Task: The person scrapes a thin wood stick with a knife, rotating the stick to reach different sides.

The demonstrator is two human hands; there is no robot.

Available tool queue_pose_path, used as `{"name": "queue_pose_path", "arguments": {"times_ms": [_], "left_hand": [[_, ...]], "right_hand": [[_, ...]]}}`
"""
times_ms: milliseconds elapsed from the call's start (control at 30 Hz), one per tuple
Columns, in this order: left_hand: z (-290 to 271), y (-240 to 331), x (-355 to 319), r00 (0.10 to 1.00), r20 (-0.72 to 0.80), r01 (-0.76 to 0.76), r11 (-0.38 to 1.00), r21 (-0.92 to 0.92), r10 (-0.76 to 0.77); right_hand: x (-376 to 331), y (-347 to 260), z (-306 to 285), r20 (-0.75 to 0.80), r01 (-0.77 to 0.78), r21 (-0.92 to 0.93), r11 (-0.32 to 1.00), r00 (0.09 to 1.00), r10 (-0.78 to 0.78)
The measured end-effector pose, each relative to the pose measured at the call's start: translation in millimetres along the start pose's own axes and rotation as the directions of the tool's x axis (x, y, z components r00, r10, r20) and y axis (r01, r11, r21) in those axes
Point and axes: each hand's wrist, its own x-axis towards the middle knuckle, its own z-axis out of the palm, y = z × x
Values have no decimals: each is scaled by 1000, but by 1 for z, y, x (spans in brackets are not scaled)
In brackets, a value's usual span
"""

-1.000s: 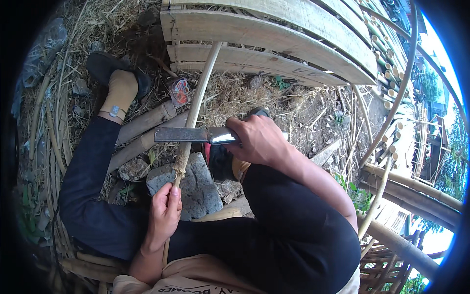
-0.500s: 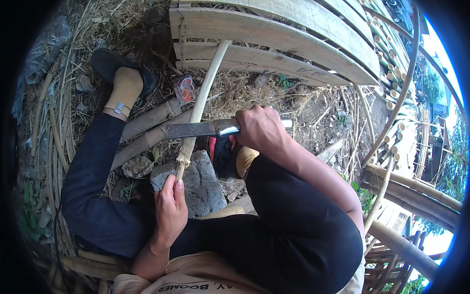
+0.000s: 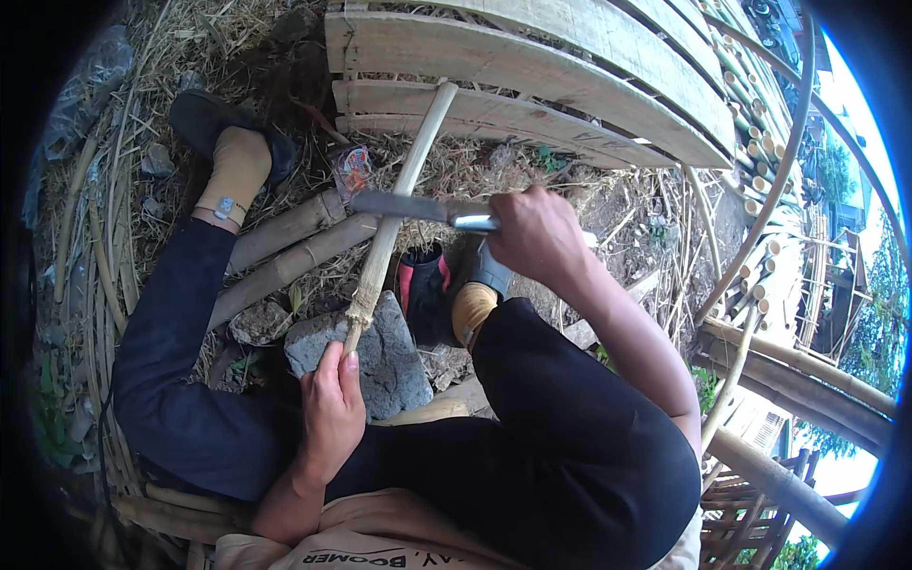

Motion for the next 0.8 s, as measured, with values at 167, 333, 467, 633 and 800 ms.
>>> {"name": "queue_pose_path", "arguments": {"times_ms": [167, 333, 467, 633, 800], "left_hand": [[0, 2, 0, 999, 29, 30, 1000, -5, -30], [0, 6, 0, 1000, -13, -20, 1000, 21, 21], [-3, 5, -1, 1000, -11, -2, 1000, 17, 2], [-2, 6, 1, 1000, -14, -22, 999, -25, 22], [-2, 5, 1, 999, -18, -35, 999, -6, 35]], "right_hand": [[-13, -20, 23, 57, 126, 123, 984, 989, -134], [-8, -19, 24, 62, 89, 85, 992, 994, -94], [3, -12, 26, 17, 42, 59, 997, 999, -43], [19, 12, 13, -41, -27, -35, 999, 999, 25], [21, 16, 14, -90, 35, -50, 998, 995, -40]]}}
